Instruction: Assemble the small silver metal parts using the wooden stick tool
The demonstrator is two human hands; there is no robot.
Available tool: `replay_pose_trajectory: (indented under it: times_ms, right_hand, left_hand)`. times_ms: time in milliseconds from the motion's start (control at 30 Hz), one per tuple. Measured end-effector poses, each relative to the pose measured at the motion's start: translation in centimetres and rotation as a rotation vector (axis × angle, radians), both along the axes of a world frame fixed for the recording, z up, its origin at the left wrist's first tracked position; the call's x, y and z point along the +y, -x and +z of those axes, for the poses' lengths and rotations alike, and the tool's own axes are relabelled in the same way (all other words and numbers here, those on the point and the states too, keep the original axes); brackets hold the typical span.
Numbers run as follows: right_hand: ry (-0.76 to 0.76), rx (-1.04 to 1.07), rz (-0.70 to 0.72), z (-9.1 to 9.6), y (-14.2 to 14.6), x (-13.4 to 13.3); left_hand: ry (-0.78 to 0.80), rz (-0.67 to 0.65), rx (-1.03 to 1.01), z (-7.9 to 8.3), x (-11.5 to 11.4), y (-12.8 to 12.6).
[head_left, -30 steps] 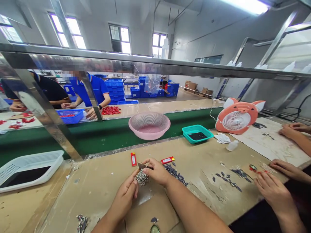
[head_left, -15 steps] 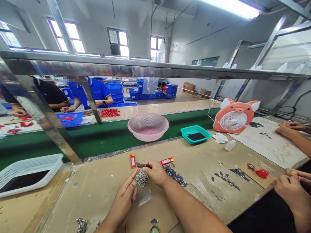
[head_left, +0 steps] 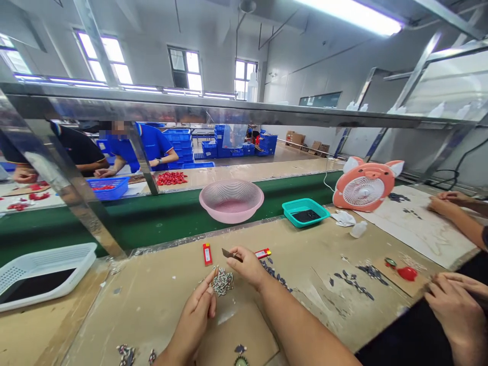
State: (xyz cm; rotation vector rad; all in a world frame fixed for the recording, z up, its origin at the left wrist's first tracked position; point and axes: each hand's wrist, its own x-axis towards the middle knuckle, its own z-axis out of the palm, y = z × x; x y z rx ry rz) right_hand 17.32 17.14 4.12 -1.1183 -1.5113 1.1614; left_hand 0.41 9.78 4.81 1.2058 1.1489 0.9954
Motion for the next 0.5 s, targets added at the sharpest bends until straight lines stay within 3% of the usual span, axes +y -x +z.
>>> replay_pose_trajectory:
  times_ms: [200, 500]
  right_hand:
    - [-0.097, -0.246, 0.102, 0.0, 0.3, -0.6]
    - [-0.126, -0.322, 0.087, 0.2, 0.2, -0.8]
  left_hand:
    - [-0.026, -0.004, -0.027, -1.3, 0.6, 0.2]
    - [-0.086, 0.008, 0.015, -1.8, 0.7, 0.3]
